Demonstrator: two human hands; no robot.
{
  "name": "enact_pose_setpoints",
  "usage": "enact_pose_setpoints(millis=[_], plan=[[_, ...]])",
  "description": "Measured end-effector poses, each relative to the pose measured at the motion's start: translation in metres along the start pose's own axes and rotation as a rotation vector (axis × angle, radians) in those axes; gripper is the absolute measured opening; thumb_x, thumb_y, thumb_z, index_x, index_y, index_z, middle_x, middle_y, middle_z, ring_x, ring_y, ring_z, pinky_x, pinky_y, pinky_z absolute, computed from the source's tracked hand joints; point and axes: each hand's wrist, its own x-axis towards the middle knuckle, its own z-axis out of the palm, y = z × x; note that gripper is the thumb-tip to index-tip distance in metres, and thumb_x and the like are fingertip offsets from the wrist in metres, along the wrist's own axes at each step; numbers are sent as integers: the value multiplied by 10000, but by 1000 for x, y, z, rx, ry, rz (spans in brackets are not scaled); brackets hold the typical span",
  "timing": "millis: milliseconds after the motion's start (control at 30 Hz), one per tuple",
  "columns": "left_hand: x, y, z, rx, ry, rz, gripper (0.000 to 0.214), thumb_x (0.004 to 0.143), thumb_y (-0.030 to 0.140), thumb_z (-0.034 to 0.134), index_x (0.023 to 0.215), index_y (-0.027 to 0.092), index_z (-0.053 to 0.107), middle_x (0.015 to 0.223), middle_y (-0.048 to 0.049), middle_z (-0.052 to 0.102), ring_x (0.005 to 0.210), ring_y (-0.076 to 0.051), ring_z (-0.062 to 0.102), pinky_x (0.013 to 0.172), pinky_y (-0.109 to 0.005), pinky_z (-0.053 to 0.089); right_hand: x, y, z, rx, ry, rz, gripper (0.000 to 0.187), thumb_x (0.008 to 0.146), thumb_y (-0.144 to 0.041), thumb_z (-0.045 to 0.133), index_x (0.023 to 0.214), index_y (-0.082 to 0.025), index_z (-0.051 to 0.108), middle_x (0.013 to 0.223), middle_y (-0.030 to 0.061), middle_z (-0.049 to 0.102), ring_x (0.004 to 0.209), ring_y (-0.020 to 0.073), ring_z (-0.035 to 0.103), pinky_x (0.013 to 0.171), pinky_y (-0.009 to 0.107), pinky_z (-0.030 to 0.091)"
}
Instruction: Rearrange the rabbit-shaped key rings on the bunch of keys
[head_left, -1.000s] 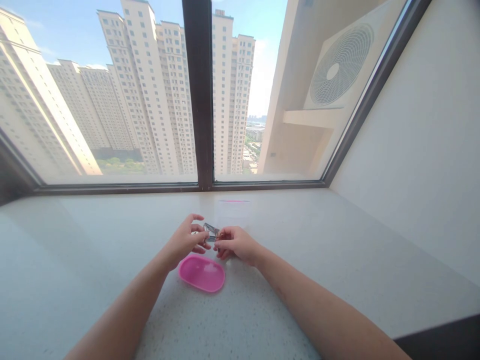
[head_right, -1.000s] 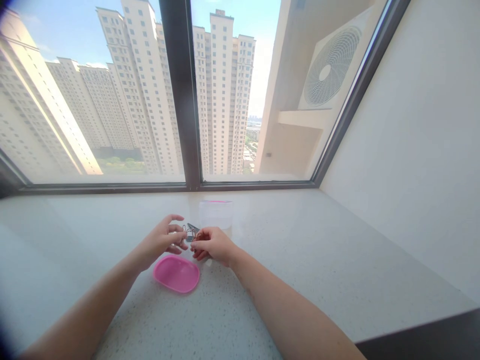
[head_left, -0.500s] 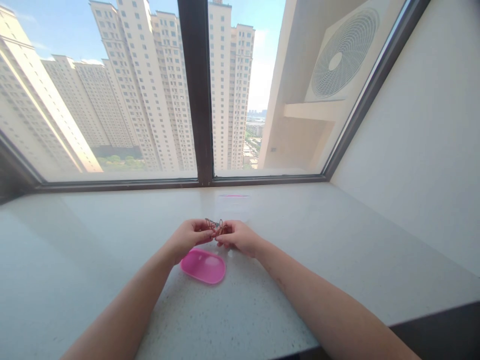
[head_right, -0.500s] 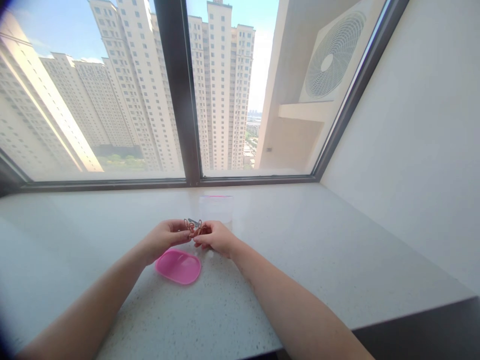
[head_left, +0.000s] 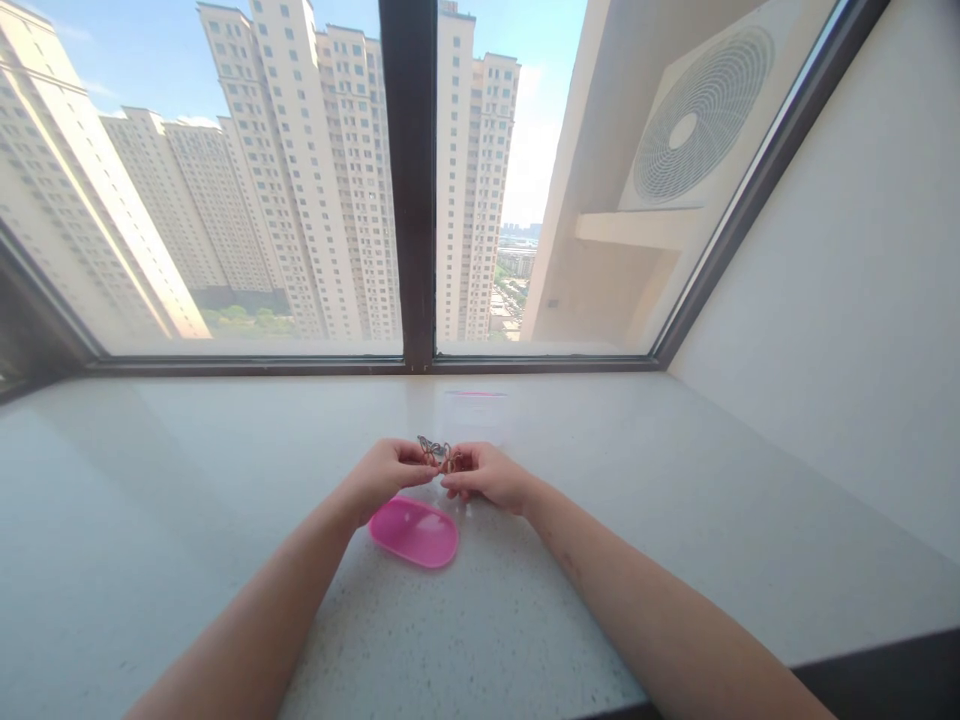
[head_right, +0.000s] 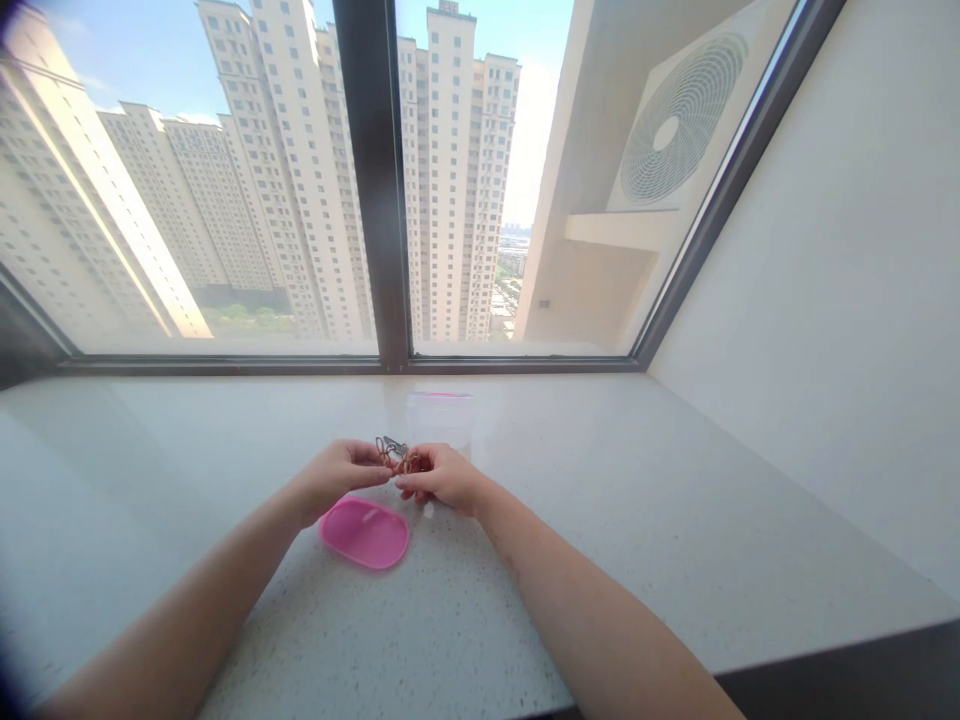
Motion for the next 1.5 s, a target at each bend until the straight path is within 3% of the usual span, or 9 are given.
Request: enact_pose_setpoints(millis=[367,633,900,1500], plan=[[-4,8,0,-64,-40,-97,251,645,347,721,783,146,666,735,-73,700,723,-192,656,682,-303,515,-1,1,-5,-3,-84,28,263,618,-233,731,829,-116,625,702,24,618,656,132,586,551,227,428],[-5,9,-2,-86,-23,-159,323,649,405,711,816,146,613,773,-110,719,703,-220,685,630,-317,530,-2,-2,-4,-31,-81,39,228,597,-224,730,777,-118,639,683,9,605,584,96,525,541,218,401],[-5,9,-2,-74,-23,-159,321,685,411,680,848,155,574,782,-113,720,689,-222,689,607,-309,525,1,3,-6,-29,-122,4,213,667,-260,692,816,-117,640,688,17,611,645,125,575,542,222,416],[-6,13,-7,-20,31,-120,304,706,410,645,841,151,561,792,-96,705,682,-193,672,605,-281,511,5,7,-7,-22,-151,4,277,655,-274,729,864,-112,643,677,23,629,584,117,576,540,233,440]])
